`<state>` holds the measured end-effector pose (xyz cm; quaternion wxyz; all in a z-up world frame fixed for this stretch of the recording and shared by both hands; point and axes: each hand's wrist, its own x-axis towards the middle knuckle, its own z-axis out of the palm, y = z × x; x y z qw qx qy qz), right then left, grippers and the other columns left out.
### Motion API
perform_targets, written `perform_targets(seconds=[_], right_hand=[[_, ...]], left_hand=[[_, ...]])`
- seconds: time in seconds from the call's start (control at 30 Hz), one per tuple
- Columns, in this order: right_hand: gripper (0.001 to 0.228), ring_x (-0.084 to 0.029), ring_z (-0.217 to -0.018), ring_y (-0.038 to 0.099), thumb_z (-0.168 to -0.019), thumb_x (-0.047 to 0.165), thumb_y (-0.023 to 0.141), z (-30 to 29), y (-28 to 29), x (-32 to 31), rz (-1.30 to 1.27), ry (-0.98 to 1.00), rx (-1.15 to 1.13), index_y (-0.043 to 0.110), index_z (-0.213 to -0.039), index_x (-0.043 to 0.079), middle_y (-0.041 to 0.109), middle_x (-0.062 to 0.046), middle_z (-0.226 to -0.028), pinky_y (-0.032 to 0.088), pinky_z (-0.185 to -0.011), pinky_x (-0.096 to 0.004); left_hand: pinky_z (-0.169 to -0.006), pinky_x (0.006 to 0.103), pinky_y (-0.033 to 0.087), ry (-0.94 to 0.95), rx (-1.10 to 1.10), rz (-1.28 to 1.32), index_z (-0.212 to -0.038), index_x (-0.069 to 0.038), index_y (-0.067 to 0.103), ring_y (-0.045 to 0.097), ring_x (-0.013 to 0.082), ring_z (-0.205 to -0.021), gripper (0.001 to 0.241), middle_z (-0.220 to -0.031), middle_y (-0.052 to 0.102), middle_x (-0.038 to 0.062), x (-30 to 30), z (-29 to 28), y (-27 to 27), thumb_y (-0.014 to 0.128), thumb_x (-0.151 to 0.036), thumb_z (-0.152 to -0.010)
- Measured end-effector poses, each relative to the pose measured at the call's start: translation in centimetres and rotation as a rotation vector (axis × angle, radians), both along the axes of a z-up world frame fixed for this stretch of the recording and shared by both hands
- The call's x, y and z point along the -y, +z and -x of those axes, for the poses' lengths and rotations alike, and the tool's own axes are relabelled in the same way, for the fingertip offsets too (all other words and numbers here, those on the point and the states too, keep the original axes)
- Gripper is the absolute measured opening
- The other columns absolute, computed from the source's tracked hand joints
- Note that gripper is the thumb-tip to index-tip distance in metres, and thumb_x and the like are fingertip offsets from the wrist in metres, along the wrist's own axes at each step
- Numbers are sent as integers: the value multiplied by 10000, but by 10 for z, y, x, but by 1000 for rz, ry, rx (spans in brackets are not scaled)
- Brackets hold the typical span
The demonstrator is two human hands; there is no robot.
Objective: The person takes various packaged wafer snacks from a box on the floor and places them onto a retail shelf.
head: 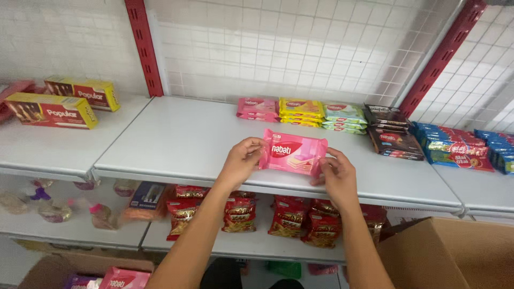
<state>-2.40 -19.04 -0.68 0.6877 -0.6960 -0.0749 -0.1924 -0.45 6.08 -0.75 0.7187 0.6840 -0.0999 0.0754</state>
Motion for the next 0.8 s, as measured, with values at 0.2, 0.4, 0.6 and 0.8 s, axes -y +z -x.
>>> perform_targets(seconds=[0.2, 0.4, 0.6, 0.8], right_hand=[[374, -243, -638, 653, -983, -51, 510, 0, -6, 13, -105, 71, 1, 520, -1340, 60, 680, -183, -897, 612, -371, -356], [265, -277, -714, 711, -975, -31, 484, 11, 10, 12, -195, 183, -46, 683, -1150, -9, 741, -212, -970, 637, -401, -401], [205, -293, -613, 692, -1035, 76, 548, -4, -4, 15, -49, 97, -128, 688, -1064, -72, 694, -252, -837, 593, -366, -330], [182, -204, -320, 546, -1014, 72, 564, -1, 2, 4, 5, -10, -144, 678, -938, -48, 618, -183, -568, 382, -199, -265]], left_hand=[[-894, 393, 617, -110, -30, 85, -1293, -25, 698, 708, 268, -1041, 376, -1239, 732, 188, 0, 22, 23, 556, 42, -951], [-950, 394, 601, -88, 21, 71, -1278, 3, 707, 701, 271, -1085, 331, -1210, 740, 213, 1, 19, 18, 642, 6, -953], [-735, 325, 662, 29, -31, 17, -1120, 26, 750, 771, 236, -816, 225, -934, 777, 197, 4, 6, 6, 667, -144, -998], [-519, 282, 646, 75, -78, 13, -989, 43, 754, 736, 201, -566, 214, -696, 733, 172, 8, 5, 9, 664, -151, -969]])
